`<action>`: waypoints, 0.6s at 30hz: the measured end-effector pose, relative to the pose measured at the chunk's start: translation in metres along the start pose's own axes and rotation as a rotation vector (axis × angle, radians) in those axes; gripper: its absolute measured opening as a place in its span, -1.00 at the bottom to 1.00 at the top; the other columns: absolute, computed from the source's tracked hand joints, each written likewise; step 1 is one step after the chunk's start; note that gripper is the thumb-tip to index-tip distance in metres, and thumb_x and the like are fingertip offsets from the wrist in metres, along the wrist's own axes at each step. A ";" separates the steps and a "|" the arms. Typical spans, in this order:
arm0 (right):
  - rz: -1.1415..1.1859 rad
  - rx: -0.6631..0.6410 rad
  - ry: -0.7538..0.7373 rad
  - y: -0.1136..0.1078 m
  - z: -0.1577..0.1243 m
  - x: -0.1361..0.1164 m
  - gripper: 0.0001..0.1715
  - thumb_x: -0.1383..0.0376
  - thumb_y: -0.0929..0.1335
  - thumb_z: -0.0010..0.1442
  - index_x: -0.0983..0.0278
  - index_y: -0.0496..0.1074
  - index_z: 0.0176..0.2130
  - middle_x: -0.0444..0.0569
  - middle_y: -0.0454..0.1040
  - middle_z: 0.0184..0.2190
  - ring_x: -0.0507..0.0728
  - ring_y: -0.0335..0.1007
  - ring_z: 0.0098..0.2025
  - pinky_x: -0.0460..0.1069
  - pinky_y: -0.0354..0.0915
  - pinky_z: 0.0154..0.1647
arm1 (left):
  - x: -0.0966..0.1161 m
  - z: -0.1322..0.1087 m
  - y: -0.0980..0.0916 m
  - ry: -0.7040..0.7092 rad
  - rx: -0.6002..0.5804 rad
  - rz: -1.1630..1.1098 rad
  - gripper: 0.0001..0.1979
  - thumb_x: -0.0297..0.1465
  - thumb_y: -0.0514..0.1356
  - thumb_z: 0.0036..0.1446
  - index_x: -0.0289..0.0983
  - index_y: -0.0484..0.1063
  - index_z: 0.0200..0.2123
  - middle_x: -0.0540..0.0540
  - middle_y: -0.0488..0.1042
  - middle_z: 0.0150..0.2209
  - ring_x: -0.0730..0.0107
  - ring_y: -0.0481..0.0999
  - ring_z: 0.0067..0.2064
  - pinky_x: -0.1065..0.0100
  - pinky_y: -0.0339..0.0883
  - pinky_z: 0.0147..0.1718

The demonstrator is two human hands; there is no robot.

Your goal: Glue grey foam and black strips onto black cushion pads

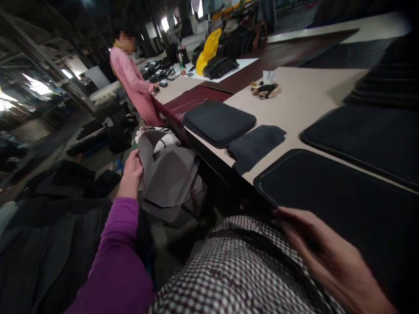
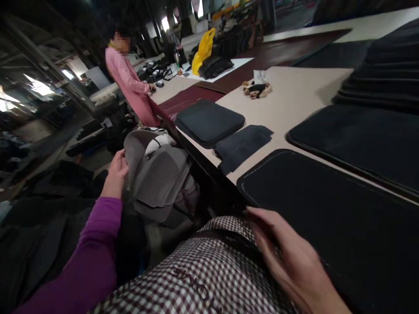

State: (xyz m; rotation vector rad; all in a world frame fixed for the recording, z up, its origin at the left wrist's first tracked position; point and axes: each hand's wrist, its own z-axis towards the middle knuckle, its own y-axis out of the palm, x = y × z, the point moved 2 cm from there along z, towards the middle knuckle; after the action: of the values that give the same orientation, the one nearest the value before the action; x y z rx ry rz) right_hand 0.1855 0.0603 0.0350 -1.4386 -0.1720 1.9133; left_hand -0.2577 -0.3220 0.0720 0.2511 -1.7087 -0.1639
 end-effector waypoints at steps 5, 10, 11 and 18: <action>0.167 -0.334 -0.114 0.076 0.041 -0.031 -0.07 0.06 0.44 0.38 0.04 -0.02 0.52 0.08 0.24 0.44 0.27 0.31 0.39 0.18 0.40 0.33 | 0.026 -0.082 0.074 0.186 -0.234 -0.315 -0.85 -0.33 0.26 0.31 -0.28 0.54 -0.13 -0.02 0.66 -0.26 0.43 0.66 -0.20 0.40 0.53 -0.01; 0.348 -0.156 -0.082 0.123 0.056 -0.043 0.60 -0.07 0.64 0.02 0.16 -0.33 0.58 0.21 -0.20 0.58 0.39 -0.20 0.58 0.32 -0.06 0.57 | -0.006 -0.190 0.159 0.152 -0.426 -0.423 -0.80 -0.27 0.26 0.35 -0.22 0.56 -0.05 -0.04 0.67 -0.02 0.37 0.63 0.09 0.36 0.48 0.15; 0.404 -0.067 -0.036 0.121 0.057 -0.039 0.48 -0.06 0.61 0.08 0.15 -0.25 0.58 0.20 -0.11 0.56 0.37 -0.11 0.57 0.31 -0.02 0.56 | -0.015 -0.207 0.169 0.128 -0.442 -0.393 -0.77 -0.23 0.24 0.36 -0.21 0.56 -0.04 -0.05 0.65 0.04 0.33 0.59 0.17 0.33 0.46 0.19; 0.516 -0.006 0.094 0.042 0.031 -0.037 -0.24 -0.20 0.42 0.27 0.13 0.46 0.28 0.07 0.54 0.18 0.40 0.42 0.27 0.29 0.36 0.33 | -0.041 -0.266 0.190 0.234 -0.491 -0.205 -0.77 -0.18 0.27 0.33 -0.13 0.51 -0.03 -0.06 0.62 0.07 0.18 0.54 0.26 0.20 0.44 0.24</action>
State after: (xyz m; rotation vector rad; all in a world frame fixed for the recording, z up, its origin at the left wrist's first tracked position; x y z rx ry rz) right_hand 0.1428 0.0165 0.0537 -1.6900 0.2648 2.2370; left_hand -0.0027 -0.1188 0.1216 0.0736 -1.3600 -0.6692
